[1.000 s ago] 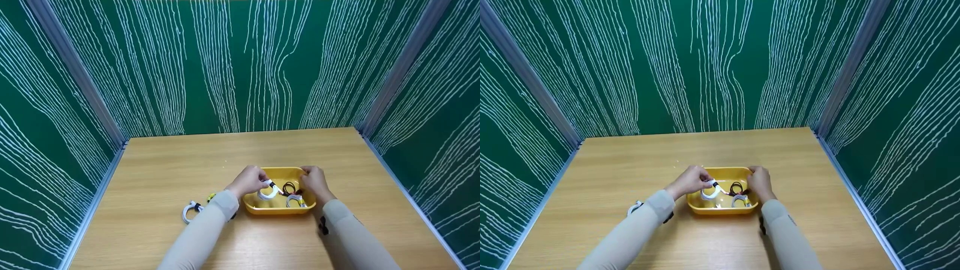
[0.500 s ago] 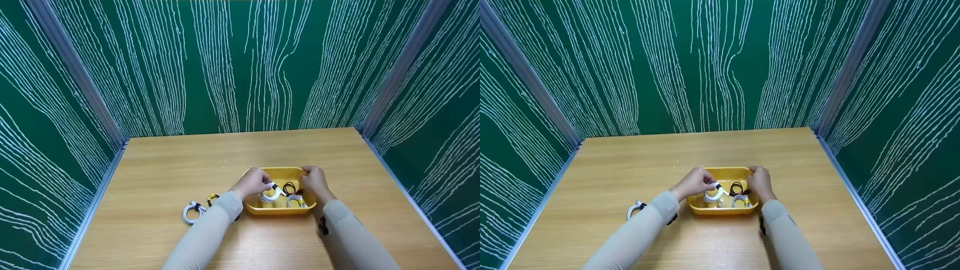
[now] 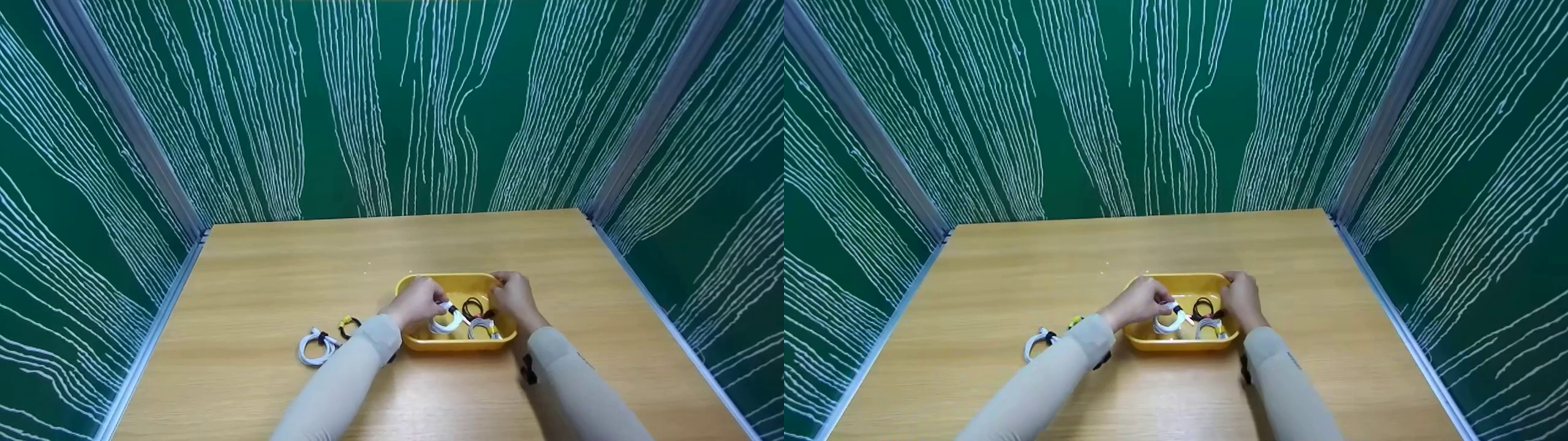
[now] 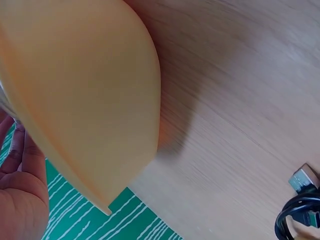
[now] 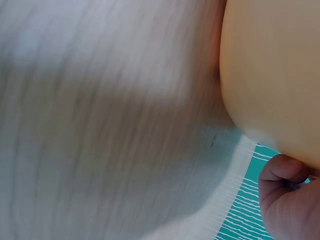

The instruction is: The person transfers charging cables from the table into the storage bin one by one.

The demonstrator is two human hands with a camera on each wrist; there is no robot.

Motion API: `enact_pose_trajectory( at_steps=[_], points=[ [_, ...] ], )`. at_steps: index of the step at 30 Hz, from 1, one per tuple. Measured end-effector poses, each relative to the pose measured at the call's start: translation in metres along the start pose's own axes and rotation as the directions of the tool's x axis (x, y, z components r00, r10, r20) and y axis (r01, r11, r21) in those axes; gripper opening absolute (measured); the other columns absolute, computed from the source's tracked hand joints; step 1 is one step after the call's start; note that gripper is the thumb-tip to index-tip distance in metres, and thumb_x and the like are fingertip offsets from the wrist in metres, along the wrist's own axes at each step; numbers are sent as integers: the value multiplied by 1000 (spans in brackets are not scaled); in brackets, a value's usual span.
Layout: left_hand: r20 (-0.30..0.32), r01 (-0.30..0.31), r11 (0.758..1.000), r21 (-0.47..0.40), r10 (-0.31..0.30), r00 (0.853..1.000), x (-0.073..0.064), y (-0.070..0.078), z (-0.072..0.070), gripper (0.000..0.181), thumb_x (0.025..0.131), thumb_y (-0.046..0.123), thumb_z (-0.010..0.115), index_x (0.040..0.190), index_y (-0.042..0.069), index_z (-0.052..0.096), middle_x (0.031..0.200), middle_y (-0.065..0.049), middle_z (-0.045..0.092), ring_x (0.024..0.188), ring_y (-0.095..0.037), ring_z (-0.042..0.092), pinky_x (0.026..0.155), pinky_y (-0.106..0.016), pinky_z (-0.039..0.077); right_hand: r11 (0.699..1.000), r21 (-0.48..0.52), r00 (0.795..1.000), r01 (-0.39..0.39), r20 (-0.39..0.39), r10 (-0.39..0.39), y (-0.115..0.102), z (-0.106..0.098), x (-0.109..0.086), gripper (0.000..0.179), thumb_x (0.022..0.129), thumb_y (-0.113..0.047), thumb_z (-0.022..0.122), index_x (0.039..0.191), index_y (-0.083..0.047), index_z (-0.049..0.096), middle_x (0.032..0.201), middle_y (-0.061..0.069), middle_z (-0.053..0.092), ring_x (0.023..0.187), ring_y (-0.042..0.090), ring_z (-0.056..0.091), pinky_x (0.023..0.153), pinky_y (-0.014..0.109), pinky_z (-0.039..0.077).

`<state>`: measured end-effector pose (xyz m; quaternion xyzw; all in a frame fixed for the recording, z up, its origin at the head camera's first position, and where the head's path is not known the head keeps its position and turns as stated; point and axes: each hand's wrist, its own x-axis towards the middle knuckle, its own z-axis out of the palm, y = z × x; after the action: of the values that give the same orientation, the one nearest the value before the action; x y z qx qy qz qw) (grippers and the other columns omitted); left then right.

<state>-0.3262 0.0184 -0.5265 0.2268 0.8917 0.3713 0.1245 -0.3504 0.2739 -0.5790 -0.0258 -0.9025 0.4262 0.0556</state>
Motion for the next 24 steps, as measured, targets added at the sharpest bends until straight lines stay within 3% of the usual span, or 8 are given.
enact_pose_trajectory(
  at_steps=[5,12,17,24],
  points=[
    [5,11,1000,-11,-11,1000,1,4,4,8,93,1,82,98,7,85,94,-3,80,80,-7,63,77,-21,57,1000,16,1000,-15,10,15,1,0,0,34,92,10,57,119,8,78,114,29,76,98,33,68,74,24,52],
    [17,-20,997,70,19,1000,4,6,10,8,94,3,82,98,7,86,93,-2,81,79,-6,60,76,-20,54,999,-28,1000,26,-4,-27,2,-1,0,33,91,8,58,117,10,78,113,30,78,94,32,68,75,26,52],
    [29,-16,995,103,13,999,8,7,12,9,95,4,82,102,8,86,98,-3,82,81,-7,63,77,-20,56,1000,-17,1000,-6,11,6,1,-2,1,35,93,8,57,123,10,76,120,31,76,103,35,69,82,32,56],
    [43,-53,989,138,48,998,11,5,17,8,94,3,79,94,7,85,86,2,78,74,-6,58,68,-18,50,1000,-12,1000,9,-6,-9,3,0,1,33,92,8,58,118,9,78,116,31,76,103,39,69,82,33,54]
  ],
)
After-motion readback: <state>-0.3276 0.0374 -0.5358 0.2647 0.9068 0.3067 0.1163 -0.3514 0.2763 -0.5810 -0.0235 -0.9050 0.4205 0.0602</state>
